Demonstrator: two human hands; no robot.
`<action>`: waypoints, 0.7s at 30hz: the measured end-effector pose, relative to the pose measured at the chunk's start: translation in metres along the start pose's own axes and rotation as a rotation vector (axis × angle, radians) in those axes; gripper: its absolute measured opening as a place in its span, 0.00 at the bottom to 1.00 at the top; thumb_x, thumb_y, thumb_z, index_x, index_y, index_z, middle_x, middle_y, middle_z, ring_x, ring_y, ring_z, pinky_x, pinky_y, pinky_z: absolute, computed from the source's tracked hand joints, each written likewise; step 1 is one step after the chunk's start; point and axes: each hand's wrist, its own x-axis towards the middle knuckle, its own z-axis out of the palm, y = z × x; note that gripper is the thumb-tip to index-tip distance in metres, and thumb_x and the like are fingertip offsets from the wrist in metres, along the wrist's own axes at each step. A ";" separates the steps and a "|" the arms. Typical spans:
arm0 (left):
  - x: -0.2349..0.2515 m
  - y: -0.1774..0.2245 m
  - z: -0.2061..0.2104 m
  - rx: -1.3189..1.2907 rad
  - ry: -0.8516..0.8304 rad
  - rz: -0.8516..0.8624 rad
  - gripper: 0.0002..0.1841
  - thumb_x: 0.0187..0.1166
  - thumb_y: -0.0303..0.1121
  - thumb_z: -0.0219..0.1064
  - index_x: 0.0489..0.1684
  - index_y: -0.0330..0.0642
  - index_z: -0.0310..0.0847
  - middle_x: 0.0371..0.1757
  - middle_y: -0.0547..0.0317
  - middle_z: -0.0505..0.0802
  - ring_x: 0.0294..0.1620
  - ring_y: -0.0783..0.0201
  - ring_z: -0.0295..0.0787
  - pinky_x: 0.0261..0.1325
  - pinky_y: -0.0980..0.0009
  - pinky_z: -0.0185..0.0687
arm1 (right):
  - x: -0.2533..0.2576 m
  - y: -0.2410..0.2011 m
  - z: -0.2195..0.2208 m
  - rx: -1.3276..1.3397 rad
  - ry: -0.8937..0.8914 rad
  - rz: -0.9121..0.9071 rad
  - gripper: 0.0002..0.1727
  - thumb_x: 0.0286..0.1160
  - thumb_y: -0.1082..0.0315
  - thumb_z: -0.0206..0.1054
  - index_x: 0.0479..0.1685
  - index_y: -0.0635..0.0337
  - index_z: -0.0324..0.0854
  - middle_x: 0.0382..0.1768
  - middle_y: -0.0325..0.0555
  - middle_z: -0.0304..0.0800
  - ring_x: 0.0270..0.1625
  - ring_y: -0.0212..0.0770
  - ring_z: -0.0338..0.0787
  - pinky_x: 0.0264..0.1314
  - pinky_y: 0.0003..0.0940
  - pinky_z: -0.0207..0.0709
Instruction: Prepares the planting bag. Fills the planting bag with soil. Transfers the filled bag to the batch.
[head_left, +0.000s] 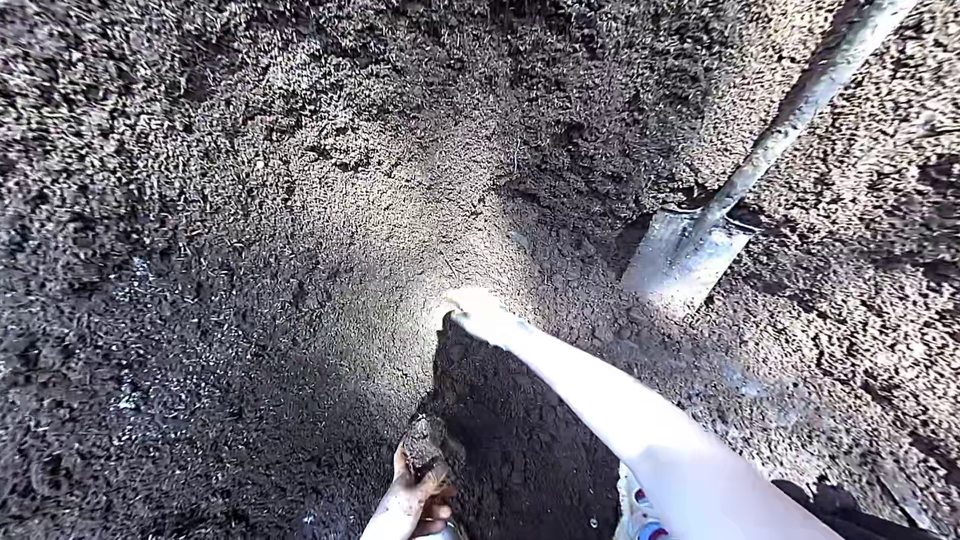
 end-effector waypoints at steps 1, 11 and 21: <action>0.002 0.000 0.000 -0.013 0.004 0.013 0.42 0.90 0.35 0.61 0.94 0.54 0.27 0.41 0.44 0.92 0.30 0.58 0.94 0.36 0.64 0.92 | 0.018 0.014 -0.007 0.022 0.185 0.042 0.24 0.87 0.65 0.57 0.80 0.59 0.76 0.76 0.58 0.81 0.81 0.56 0.77 0.85 0.56 0.67; 0.017 -0.003 0.001 -0.074 -0.005 0.076 0.41 0.88 0.26 0.60 0.92 0.48 0.28 0.21 0.63 0.75 0.12 0.71 0.74 0.17 0.74 0.77 | 0.010 0.074 0.047 -0.250 -0.186 0.361 0.27 0.83 0.74 0.57 0.82 0.48 0.76 0.82 0.59 0.71 0.81 0.68 0.72 0.76 0.70 0.68; 0.016 -0.012 -0.006 -0.004 -0.078 0.167 0.41 0.91 0.30 0.55 0.94 0.45 0.20 0.27 0.61 0.80 0.20 0.71 0.82 0.28 0.74 0.85 | -0.080 -0.081 0.015 -0.021 -0.582 -0.196 0.21 0.76 0.77 0.68 0.69 0.66 0.80 0.71 0.64 0.81 0.76 0.58 0.78 0.83 0.52 0.65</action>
